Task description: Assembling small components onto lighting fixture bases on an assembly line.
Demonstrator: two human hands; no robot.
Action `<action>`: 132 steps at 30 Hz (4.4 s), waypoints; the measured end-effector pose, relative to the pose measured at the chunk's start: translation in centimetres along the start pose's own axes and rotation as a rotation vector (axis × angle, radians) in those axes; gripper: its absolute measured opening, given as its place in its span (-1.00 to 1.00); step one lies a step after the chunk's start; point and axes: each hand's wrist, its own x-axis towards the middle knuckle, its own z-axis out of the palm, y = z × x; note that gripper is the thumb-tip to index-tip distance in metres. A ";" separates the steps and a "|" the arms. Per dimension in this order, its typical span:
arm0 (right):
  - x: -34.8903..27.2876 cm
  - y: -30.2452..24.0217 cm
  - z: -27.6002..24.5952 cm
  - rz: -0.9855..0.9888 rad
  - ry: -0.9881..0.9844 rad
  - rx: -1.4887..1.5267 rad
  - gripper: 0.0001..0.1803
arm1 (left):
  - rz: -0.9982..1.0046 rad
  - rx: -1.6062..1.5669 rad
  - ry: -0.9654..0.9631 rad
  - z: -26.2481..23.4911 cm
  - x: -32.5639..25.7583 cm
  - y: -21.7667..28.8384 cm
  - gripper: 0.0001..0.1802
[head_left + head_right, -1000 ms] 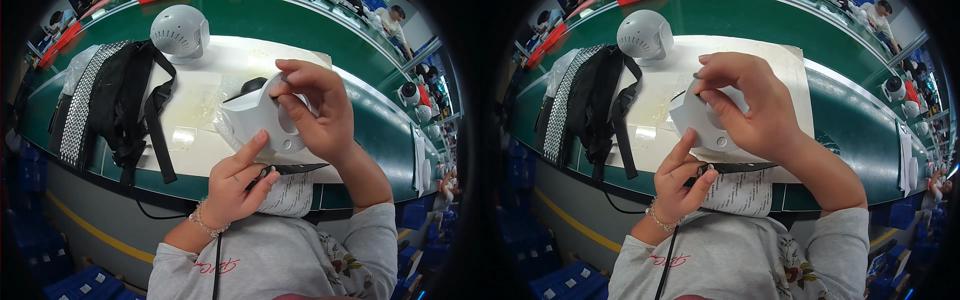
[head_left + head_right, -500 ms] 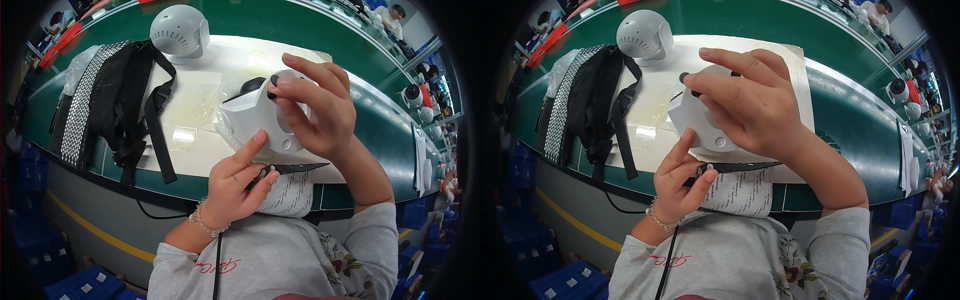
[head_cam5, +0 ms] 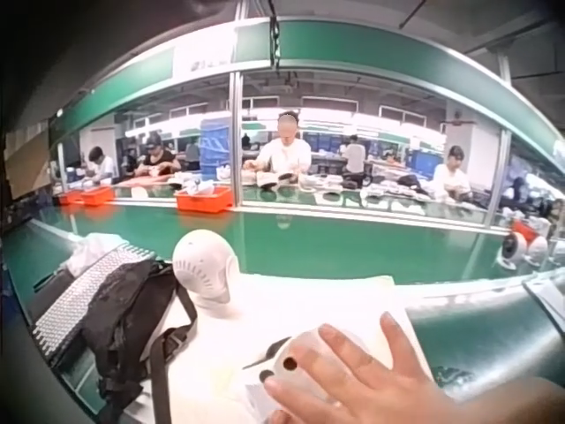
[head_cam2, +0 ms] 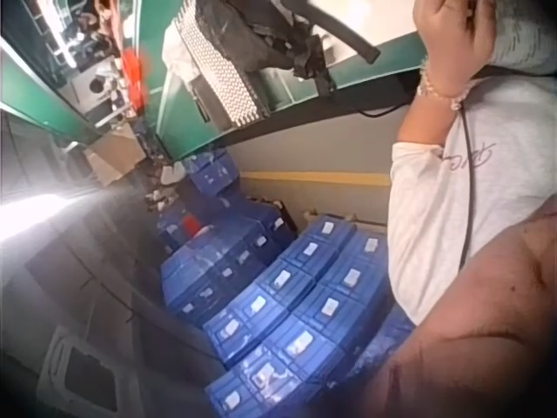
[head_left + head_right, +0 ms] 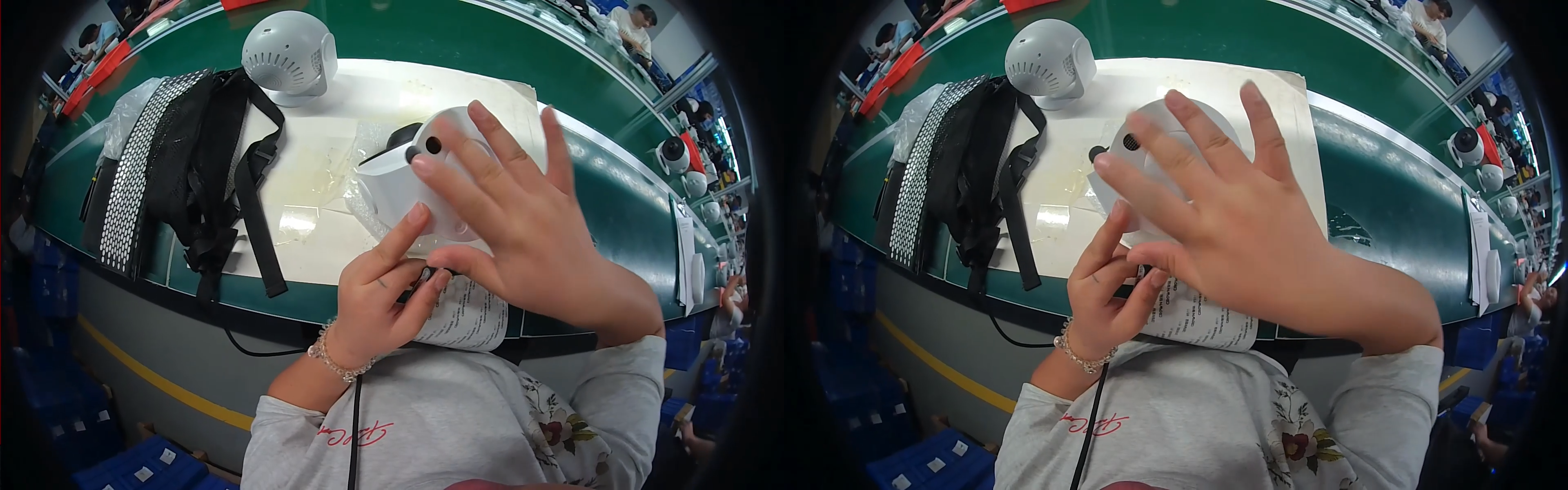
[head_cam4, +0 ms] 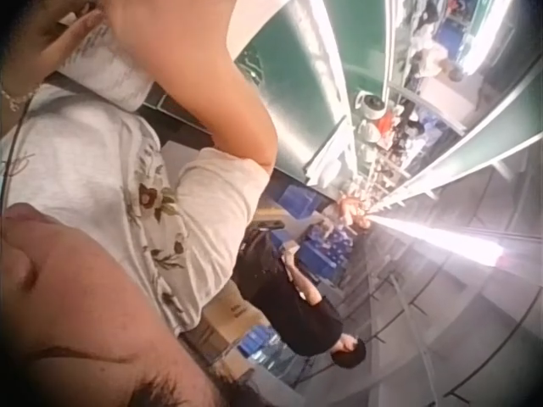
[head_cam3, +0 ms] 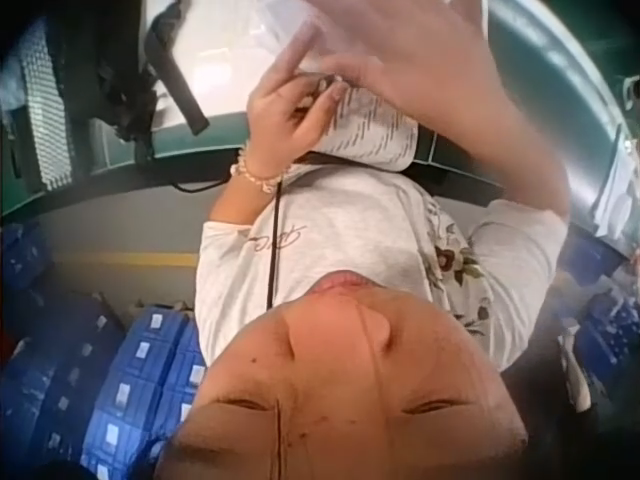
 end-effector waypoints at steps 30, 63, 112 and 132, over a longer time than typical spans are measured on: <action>-4.7 0.3 3.3 0.004 0.358 -0.120 -0.67 | 0.043 -0.023 -0.025 0.4 0.3 -0.1 -0.89; -6.2 -1.0 2.1 0.193 0.054 0.851 -0.72 | 0.073 -0.082 -0.186 -0.7 -0.1 1.6 -0.83; 0.6 25.4 12.0 0.503 0.389 -0.298 -0.77 | -0.200 0.115 0.133 -5.2 -0.5 -1.1 -0.92; 21.2 0.6 19.8 0.220 0.097 0.313 -0.40 | -0.238 0.052 0.143 -6.1 -0.8 -2.3 -0.90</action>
